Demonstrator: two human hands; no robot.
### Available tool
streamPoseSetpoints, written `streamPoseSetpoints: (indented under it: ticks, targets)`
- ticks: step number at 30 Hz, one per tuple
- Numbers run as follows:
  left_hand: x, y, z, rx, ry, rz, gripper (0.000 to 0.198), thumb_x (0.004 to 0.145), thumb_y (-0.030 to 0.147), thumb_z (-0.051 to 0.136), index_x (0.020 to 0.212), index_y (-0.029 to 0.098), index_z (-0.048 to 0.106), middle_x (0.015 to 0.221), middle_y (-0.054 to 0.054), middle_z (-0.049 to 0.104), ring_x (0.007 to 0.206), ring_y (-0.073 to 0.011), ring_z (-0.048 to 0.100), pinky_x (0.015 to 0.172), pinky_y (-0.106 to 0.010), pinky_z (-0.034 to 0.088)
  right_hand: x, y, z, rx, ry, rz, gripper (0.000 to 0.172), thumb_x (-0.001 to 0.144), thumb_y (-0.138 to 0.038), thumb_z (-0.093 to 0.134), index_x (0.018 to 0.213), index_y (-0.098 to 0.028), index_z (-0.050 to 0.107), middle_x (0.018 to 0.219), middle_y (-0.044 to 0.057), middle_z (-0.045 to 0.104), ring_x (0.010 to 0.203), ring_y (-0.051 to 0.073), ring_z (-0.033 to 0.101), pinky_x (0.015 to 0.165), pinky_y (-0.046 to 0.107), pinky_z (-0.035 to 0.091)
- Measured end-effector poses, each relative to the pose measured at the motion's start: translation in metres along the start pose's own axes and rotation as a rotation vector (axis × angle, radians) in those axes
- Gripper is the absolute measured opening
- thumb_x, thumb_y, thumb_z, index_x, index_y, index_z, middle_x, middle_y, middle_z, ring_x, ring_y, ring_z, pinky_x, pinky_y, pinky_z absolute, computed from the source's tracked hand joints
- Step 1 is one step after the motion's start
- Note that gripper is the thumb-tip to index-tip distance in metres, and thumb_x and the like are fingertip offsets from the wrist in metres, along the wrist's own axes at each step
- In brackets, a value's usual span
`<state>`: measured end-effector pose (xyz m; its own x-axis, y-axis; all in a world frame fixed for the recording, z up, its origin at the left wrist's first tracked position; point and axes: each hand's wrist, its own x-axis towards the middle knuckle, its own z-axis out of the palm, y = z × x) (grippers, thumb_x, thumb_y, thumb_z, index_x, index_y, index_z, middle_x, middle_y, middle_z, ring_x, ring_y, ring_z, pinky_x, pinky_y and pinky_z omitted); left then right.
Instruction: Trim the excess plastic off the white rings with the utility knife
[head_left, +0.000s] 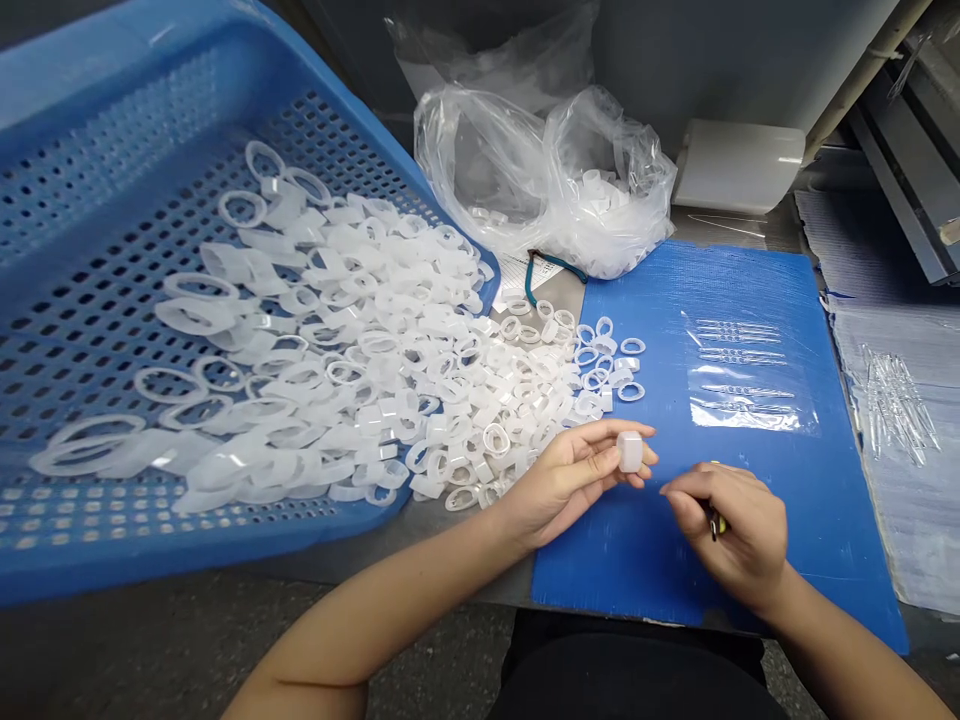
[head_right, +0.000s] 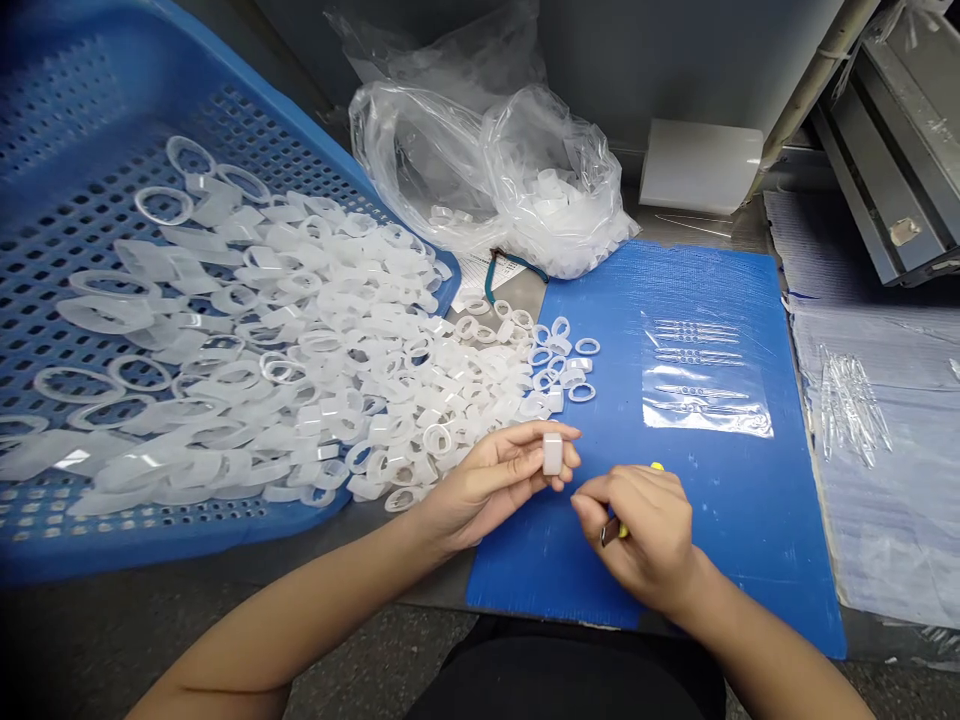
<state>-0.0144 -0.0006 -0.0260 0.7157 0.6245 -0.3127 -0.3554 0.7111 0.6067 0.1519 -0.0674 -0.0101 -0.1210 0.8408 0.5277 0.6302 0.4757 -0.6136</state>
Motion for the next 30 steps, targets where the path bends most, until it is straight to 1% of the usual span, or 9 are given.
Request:
streamPoseSetpoints:
  ticks: [4,7,11,13,16,19,24,26,30]
  targets:
    - [0.000,-0.001,0.001,0.036,-0.011,-0.003,0.026,0.077,0.024,0.074,0.100,0.011,0.072,0.081,-0.005,0.068,0.068,-0.0096,0.060,0.068,-0.021,0.048,0.002,0.001,0.000,-0.031,0.001,0.079,0.026,0.096,-0.019,0.047,0.071,-0.020,0.055,0.049,-0.004,0.056,0.041,0.010,0.051,0.048,0.021,0.039]
    - [-0.001,-0.001,0.003,0.130,0.028,-0.035,0.027,0.079,0.027,0.070,0.100,0.010,0.071,0.076,-0.005,0.066,0.062,-0.0108,0.059,0.057,-0.022,0.047,0.001,0.002,0.004,-0.004,-0.038,0.119,0.018,0.097,-0.021,0.048,0.080,-0.019,0.056,0.053,-0.004,0.060,0.041,0.009,0.051,0.047,0.019,0.040]
    - [-0.005,-0.001,0.004,0.349,0.067,-0.083,0.034,0.085,0.033,0.061,0.110,0.011,0.066,0.057,0.001,0.057,0.043,-0.0072,0.047,0.042,-0.019,0.036,-0.002,0.004,0.013,0.067,-0.123,0.123,0.012,0.096,-0.029,0.051,0.091,-0.019,0.056,0.057,-0.004,0.061,0.041,0.009,0.053,0.045,0.018,0.041]
    - [-0.006,0.000,0.004,0.437,0.062,-0.093,0.039,0.085,0.036,0.060,0.114,0.011,0.065,0.056,0.002,0.053,0.043,-0.0059,0.043,0.041,-0.018,0.031,-0.004,0.005,0.016,0.087,-0.140,0.112,0.013,0.096,-0.030,0.052,0.090,-0.020,0.054,0.058,-0.004,0.062,0.043,0.010,0.055,0.046,0.018,0.042]
    - [-0.008,0.002,0.005,0.510,0.039,-0.086,0.043,0.085,0.040,0.060,0.117,0.011,0.065,0.060,0.002,0.051,0.049,-0.0061,0.042,0.044,-0.017,0.029,-0.005,0.005,0.018,0.114,-0.145,0.110,0.012,0.095,-0.029,0.053,0.086,-0.021,0.053,0.058,-0.004,0.062,0.045,0.010,0.056,0.047,0.018,0.042]
    - [-0.008,0.002,0.005,0.508,0.015,-0.095,0.044,0.086,0.039,0.059,0.120,0.012,0.064,0.060,0.003,0.049,0.049,-0.0058,0.039,0.044,-0.017,0.027,-0.004,0.003,0.017,0.148,-0.159,0.132,0.011,0.095,-0.028,0.054,0.086,-0.021,0.053,0.059,-0.004,0.063,0.044,0.010,0.056,0.048,0.018,0.043]
    - [-0.007,-0.002,0.003,0.427,-0.009,-0.142,0.043,0.087,0.036,0.057,0.121,0.010,0.062,0.052,0.006,0.042,0.043,-0.0050,0.034,0.041,-0.017,0.023,-0.002,0.000,0.012,0.257,-0.224,0.234,0.012,0.095,-0.027,0.052,0.085,-0.021,0.055,0.058,-0.004,0.062,0.042,0.009,0.052,0.044,0.018,0.040]
    - [-0.006,-0.002,0.004,0.405,-0.020,-0.159,0.042,0.086,0.034,0.056,0.121,0.010,0.062,0.054,0.005,0.044,0.042,-0.0044,0.034,0.040,-0.017,0.023,0.000,0.000,0.009,0.281,-0.235,0.270,0.017,0.095,-0.025,0.050,0.080,-0.020,0.056,0.058,-0.004,0.061,0.044,0.009,0.051,0.045,0.018,0.039]
    - [-0.007,0.001,0.008,0.429,-0.001,-0.150,0.043,0.086,0.031,0.055,0.123,0.010,0.060,0.066,0.002,0.052,0.043,-0.0037,0.039,0.038,-0.017,0.024,0.001,0.001,0.006,0.251,-0.210,0.334,0.026,0.097,-0.024,0.045,0.074,-0.019,0.057,0.055,-0.004,0.057,0.043,0.008,0.049,0.045,0.018,0.038]
